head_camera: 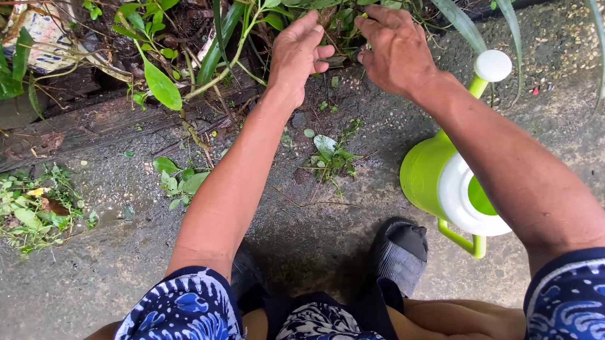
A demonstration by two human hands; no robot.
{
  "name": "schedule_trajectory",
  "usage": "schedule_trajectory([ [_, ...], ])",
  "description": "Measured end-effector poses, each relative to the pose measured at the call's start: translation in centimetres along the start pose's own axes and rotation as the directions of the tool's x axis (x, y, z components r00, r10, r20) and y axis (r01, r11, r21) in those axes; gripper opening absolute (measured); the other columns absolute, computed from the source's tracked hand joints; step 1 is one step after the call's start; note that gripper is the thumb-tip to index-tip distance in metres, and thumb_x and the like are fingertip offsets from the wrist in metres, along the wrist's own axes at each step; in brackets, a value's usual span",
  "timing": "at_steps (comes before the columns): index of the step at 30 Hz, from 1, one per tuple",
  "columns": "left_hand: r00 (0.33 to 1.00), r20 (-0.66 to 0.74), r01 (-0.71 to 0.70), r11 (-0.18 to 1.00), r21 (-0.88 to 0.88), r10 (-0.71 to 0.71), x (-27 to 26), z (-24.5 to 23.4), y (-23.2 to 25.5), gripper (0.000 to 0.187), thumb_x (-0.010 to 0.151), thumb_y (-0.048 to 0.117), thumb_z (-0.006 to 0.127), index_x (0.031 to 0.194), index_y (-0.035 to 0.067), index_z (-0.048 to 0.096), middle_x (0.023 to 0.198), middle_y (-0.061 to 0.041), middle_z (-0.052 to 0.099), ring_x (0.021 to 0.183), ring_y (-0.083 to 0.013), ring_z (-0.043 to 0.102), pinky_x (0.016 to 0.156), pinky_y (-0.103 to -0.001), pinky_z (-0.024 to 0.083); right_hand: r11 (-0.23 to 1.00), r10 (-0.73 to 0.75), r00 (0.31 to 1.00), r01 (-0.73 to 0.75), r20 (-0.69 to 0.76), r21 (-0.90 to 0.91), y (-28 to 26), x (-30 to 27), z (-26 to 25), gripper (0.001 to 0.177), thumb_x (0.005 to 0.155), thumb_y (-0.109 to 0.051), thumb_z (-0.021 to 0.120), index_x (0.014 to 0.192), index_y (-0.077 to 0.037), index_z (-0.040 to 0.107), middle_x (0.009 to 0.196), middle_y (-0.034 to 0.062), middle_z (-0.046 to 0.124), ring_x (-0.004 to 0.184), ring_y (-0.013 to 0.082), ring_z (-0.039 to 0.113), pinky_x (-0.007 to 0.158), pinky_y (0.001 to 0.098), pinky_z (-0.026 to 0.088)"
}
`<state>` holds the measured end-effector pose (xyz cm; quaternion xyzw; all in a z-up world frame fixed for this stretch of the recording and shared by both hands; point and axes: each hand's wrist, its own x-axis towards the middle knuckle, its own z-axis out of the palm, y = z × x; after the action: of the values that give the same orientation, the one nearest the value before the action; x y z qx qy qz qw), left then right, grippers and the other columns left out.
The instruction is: Picking small leaves or weeds from a garden bed by hand and placing them in a pile.
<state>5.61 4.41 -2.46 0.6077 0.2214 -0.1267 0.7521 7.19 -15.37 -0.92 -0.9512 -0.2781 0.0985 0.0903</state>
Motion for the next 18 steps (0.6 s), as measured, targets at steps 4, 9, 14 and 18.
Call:
schedule_trajectory([
  [4,0.997,-0.078,0.027,0.999,-0.031,-0.030,1.7,-0.3,-0.6,0.053,0.099,0.008,0.059,0.151,0.009,0.047,0.163,-0.016,0.041,0.080,-0.0190,0.078,0.051,-0.021,0.063,0.998,0.026,0.999,-0.024,0.027,-0.053,-0.8,1.9,0.3,0.062,0.099,-0.022,0.068,0.156,-0.006,0.049,0.163,0.0199,0.039,0.145,0.0433,0.035,0.107,0.0668,0.041],
  [9,0.991,-0.063,0.107,0.978,-0.176,-0.120,3.0,-1.1,-0.6,0.055,0.095,0.013,0.062,0.148,0.013,0.051,0.157,-0.019,0.051,0.086,-0.0252,0.078,0.058,-0.028,0.064,0.964,-0.103,0.993,0.087,-0.054,-0.250,-0.4,3.7,2.6,0.059,0.096,-0.025,0.065,0.152,-0.008,0.058,0.160,0.0186,0.046,0.140,0.0398,0.041,0.099,0.0623,0.046],
  [14,0.983,-0.047,0.165,0.962,-0.220,-0.179,4.0,-1.1,-0.7,0.047,0.094,0.015,0.064,0.141,0.016,0.060,0.157,-0.018,0.054,0.083,-0.0256,0.078,0.057,-0.030,0.062,0.962,-0.073,0.997,0.077,0.026,-0.261,-1.2,5.3,2.2,0.065,0.097,-0.040,0.064,0.154,-0.009,0.055,0.162,0.0168,0.041,0.140,0.0404,0.035,0.094,0.0685,0.045],
  [18,0.972,-0.084,0.195,0.953,-0.232,-0.219,4.5,-0.7,-0.5,0.046,0.090,0.022,0.068,0.136,0.019,0.064,0.156,-0.014,0.056,0.079,-0.0227,0.076,0.055,-0.029,0.060,0.968,-0.044,0.998,0.051,0.034,-0.244,-1.1,6.1,2.6,0.061,0.096,-0.040,0.059,0.148,-0.007,0.058,0.166,0.0119,0.037,0.144,0.0391,0.028,0.097,0.0708,0.041],
])
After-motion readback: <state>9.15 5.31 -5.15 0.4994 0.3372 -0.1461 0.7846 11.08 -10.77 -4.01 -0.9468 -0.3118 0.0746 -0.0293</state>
